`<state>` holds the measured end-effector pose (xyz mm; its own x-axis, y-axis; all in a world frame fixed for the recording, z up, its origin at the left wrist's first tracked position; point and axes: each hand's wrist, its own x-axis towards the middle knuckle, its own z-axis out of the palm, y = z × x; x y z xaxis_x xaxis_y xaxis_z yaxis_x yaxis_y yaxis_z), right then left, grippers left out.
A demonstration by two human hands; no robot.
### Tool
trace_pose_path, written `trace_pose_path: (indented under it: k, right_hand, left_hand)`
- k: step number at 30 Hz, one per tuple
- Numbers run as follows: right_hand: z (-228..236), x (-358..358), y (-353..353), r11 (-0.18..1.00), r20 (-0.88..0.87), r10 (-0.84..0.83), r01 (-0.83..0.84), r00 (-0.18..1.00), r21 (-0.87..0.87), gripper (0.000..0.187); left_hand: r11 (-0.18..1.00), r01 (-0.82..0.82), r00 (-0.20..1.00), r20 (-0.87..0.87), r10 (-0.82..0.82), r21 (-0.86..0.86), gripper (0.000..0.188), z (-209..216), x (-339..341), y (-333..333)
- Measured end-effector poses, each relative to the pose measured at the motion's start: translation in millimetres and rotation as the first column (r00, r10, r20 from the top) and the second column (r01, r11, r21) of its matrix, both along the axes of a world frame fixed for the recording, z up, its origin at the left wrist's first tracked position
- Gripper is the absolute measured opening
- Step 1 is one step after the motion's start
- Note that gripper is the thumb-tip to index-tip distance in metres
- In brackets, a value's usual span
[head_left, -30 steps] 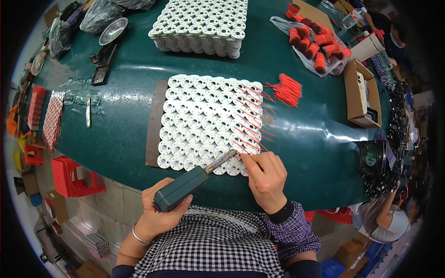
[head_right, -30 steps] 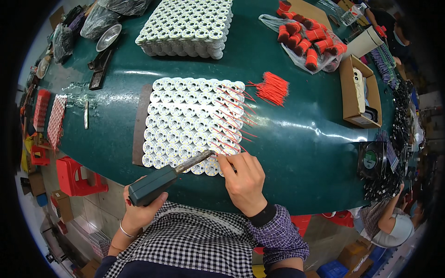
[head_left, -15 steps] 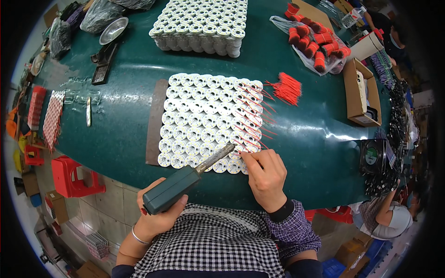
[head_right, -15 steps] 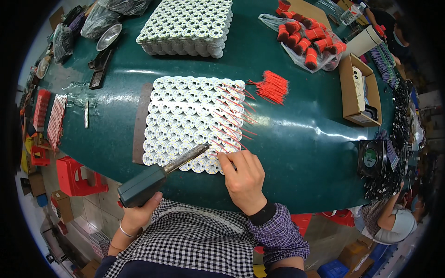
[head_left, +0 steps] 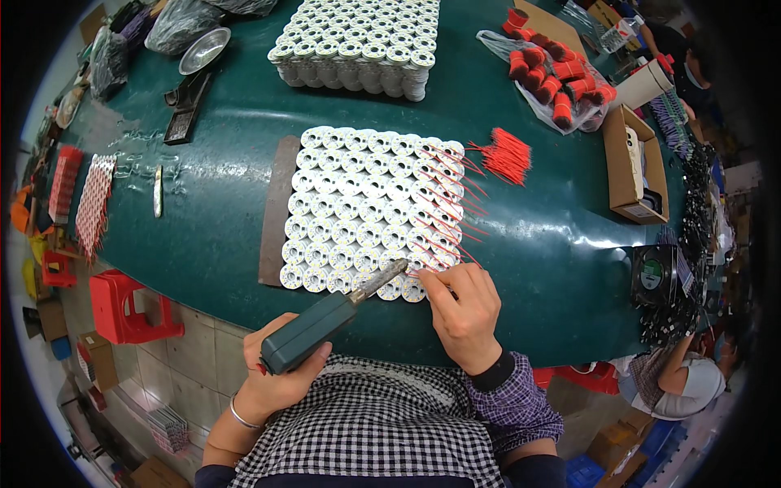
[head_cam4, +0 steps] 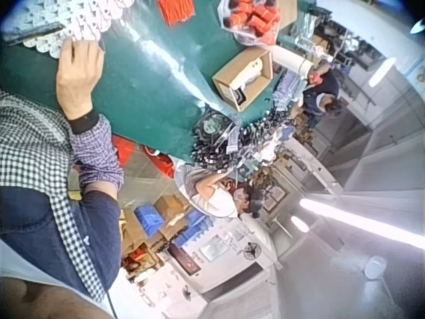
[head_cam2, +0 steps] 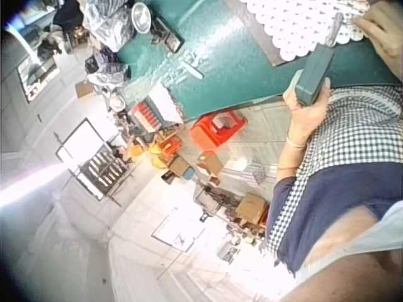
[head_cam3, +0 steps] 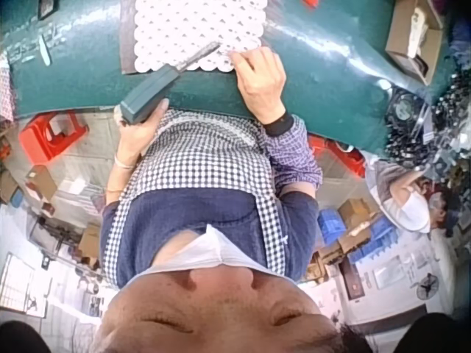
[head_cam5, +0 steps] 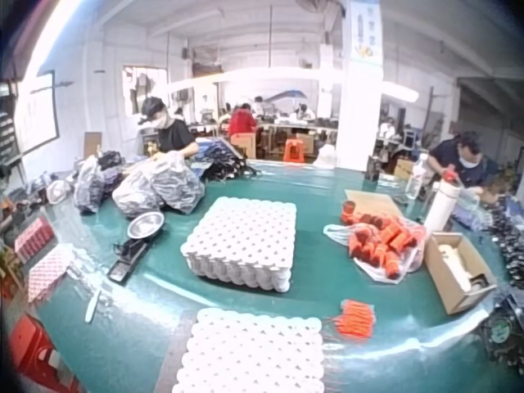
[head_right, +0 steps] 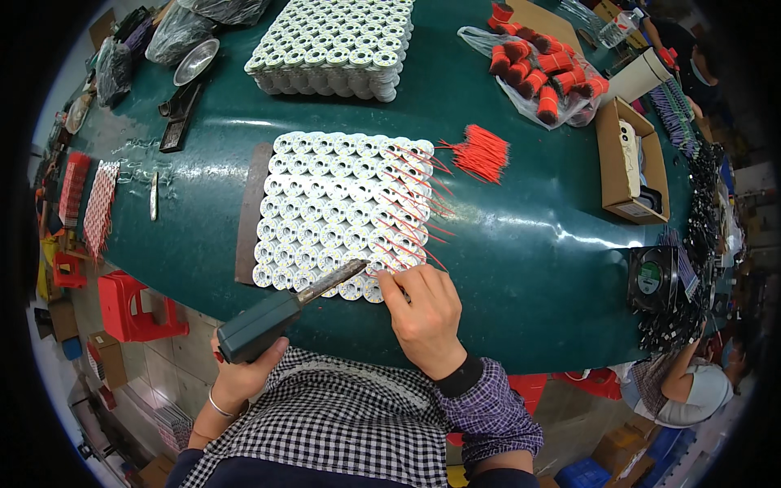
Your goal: The person holds a soldering gun and solders red wires one by one onto an array of circular LED circuit boards on the workbench.
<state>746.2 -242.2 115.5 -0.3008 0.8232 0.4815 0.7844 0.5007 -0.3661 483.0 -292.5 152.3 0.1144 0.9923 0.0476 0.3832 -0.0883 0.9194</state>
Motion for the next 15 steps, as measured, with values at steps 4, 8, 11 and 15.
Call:
trace_pose_path:
  k: [4, 8, 11, 15]
  right_hand:
    - [0.0, -1.5, 0.8, 1.0, -0.029, -0.003, 0.003, 1.0, 0.02, 0.028]
    - [-1.8, -1.2, -1.0, 1.0, -0.007, -0.013, 0.013, 1.0, 0.005, 0.024]
    - [-1.6, -1.6, -1.3, 1.0, -0.003, -0.016, 0.016, 1.0, -0.002, 0.024]
    - [-2.1, -2.3, 0.5, 1.0, -0.021, -0.014, 0.015, 1.0, 0.02, 0.028]
  left_hand:
    - [1.0, 0.011, 1.0, -0.006, -0.011, -0.021, 0.022, 0.7, 0.0, 0.3]
    - [0.999, 0.006, 1.0, 0.017, -0.005, -0.033, 0.02, 0.5, 1.8, 1.4]
    - [1.0, 0.006, 1.0, 0.002, -0.006, -0.028, 0.019, -1.0, 1.8, 1.3]
    - [0.999, 0.011, 1.0, -0.002, -0.011, -0.049, 0.018, 0.4, 1.3, 1.5]
